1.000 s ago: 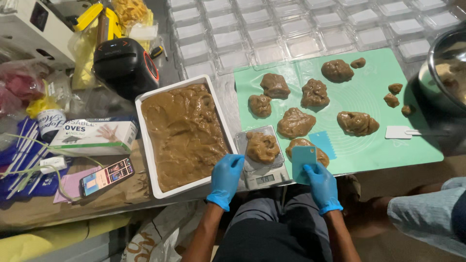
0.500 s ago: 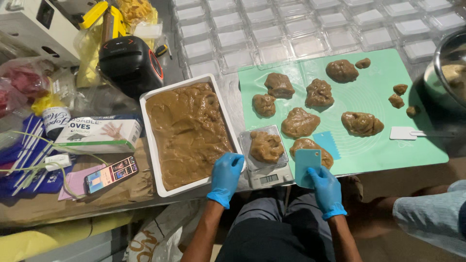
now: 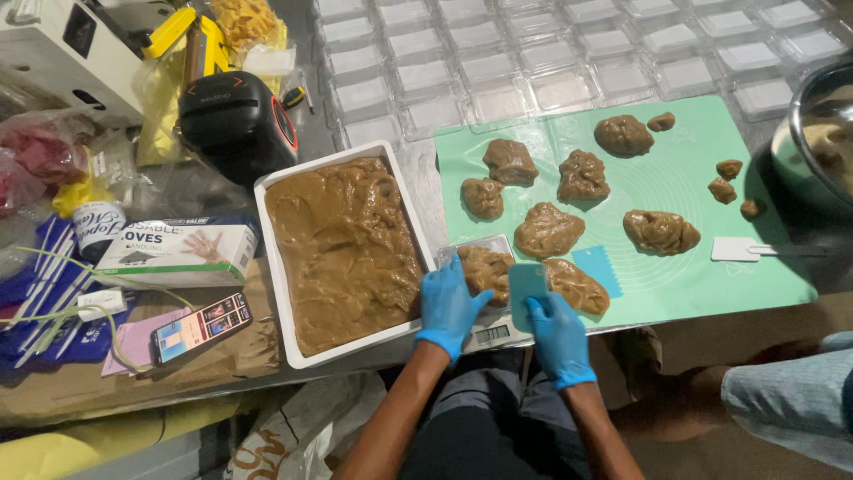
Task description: The person, using a blue plastic scraper, scoops portions of brown dough from a white tray onto a digital scale. They verify the weight, then move the dough portions onto a green silicone mat, using the scraper and their gloved hands to shape and roll them into small logs.
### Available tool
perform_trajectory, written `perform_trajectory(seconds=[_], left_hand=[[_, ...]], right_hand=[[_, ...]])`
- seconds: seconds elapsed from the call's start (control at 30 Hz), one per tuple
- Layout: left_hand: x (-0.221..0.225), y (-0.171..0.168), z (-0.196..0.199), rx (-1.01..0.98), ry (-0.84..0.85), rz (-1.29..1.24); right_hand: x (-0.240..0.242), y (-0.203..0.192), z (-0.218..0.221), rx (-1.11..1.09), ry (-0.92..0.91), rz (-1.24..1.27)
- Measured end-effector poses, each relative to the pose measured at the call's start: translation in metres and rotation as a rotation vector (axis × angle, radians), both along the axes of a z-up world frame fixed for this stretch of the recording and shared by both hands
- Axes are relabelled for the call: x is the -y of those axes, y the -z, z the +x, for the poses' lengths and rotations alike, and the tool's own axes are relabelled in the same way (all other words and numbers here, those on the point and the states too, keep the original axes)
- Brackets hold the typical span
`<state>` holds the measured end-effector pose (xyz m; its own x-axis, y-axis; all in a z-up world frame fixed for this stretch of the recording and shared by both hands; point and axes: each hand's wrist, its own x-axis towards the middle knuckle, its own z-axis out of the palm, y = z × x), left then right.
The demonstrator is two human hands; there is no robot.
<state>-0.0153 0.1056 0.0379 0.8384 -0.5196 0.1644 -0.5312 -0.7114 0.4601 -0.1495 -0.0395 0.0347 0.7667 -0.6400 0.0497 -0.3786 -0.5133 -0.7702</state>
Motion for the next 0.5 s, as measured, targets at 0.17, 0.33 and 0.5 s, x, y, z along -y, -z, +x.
perform_trajectory(seconds=[0.17, 0.33, 0.5], left_hand=[[0.021, 0.037, 0.027, -0.057, 0.120, 0.245], [0.016, 0.088, 0.054, 0.064, 0.244, 0.169], [0.000, 0.062, 0.069, -0.102, 0.378, 0.180]], right_hand=[[-0.025, 0.026, 0.042, 0.153, -0.091, -0.323], [-0.040, 0.058, 0.074, 0.164, -0.130, -0.444], [-0.046, 0.067, 0.096, 0.160, -0.190, -0.504]])
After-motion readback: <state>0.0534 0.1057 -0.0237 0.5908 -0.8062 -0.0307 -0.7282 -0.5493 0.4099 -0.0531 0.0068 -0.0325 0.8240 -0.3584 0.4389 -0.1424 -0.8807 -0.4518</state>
